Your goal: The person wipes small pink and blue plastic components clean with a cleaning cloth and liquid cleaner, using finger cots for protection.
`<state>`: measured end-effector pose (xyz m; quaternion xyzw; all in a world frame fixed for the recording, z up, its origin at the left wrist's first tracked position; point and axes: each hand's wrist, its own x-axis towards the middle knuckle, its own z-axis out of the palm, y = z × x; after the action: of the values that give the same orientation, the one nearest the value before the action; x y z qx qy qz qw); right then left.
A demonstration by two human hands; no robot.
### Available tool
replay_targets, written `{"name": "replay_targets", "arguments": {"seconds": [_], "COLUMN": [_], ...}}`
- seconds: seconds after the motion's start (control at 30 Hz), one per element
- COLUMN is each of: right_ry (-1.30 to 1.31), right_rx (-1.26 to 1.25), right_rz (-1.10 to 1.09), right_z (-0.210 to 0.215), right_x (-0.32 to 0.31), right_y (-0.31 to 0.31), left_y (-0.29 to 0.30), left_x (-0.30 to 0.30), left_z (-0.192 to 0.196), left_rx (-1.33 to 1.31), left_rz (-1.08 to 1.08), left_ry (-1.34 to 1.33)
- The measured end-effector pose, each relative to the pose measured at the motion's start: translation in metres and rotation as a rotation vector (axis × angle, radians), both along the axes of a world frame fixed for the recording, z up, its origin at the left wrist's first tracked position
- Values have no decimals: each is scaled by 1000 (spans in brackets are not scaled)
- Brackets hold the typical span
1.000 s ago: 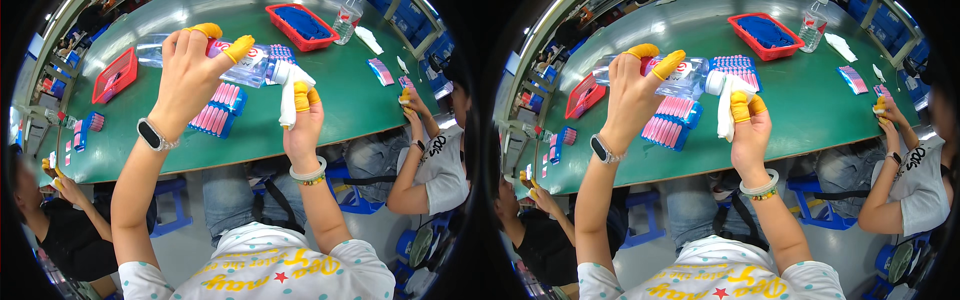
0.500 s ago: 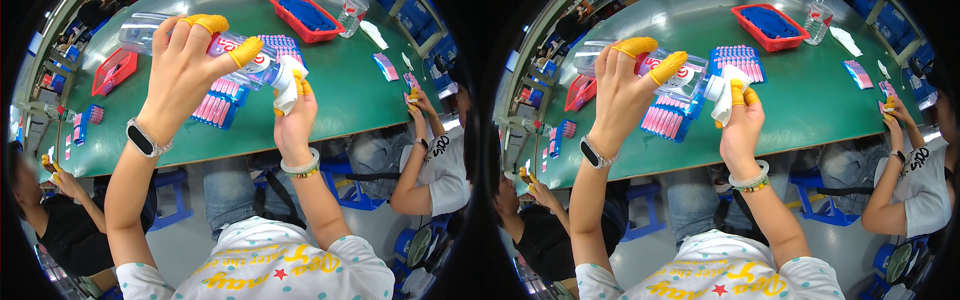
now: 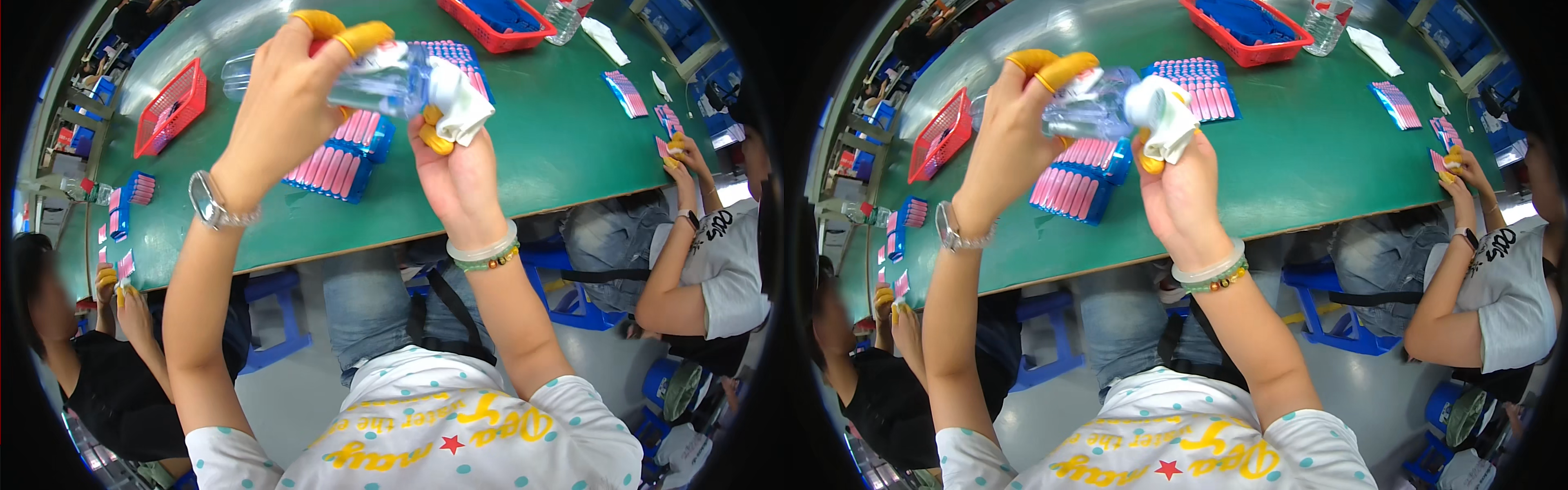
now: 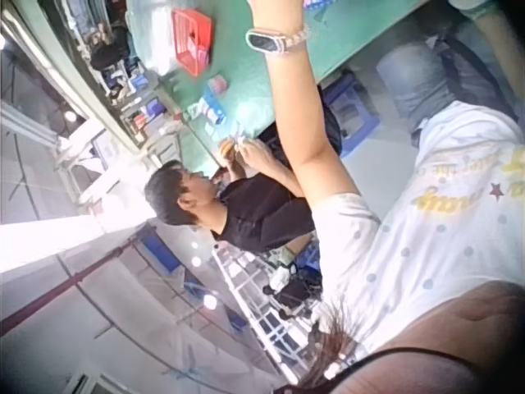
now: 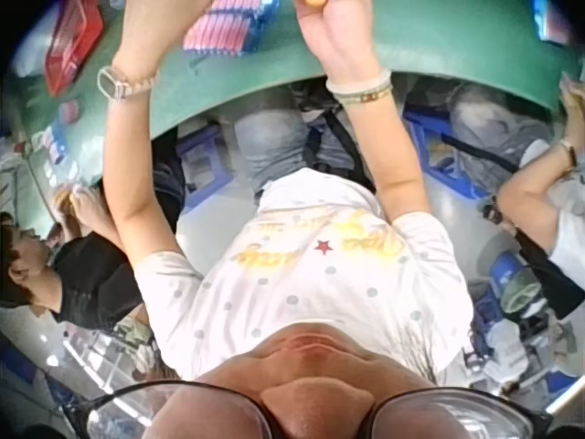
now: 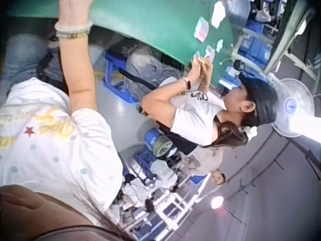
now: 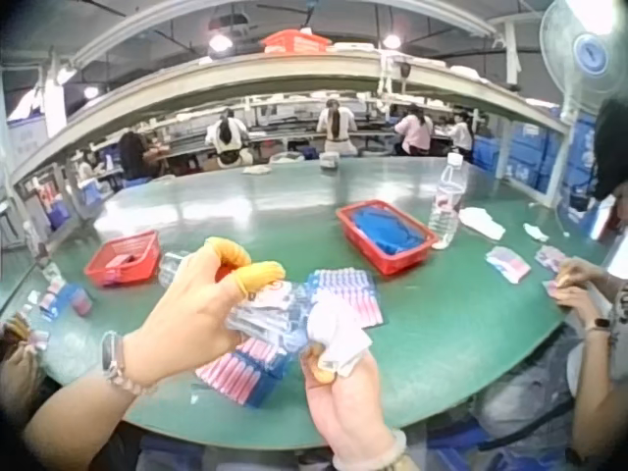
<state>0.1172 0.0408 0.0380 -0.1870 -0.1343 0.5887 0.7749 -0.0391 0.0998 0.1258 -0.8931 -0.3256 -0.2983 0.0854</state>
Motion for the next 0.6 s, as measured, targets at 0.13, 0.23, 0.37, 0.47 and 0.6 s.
{"name": "replay_targets", "arguments": {"seconds": [0.13,0.23,0.37,0.47,0.6], "right_ry": [240,280,174,-165,-888], "right_rx": [89,110,66,-39,-319], "right_rz": [172,192,117,-79,-421], "right_z": [0,-9,-23,-35,-33], "right_x": [8,23,56,83,94], "right_y": [8,9,3,-3,-8], "left_y": [40,73,130,137,124], "left_x": [-1,-7,-20,-16,-7], "left_z": [-3,-9,-42,-56,-51], "left_rx": [-53,-307,-589,-685,-535], "left_rz": [-69,96,1,31,76], "left_ry": [-231,-385,-705,-802,-782]}}
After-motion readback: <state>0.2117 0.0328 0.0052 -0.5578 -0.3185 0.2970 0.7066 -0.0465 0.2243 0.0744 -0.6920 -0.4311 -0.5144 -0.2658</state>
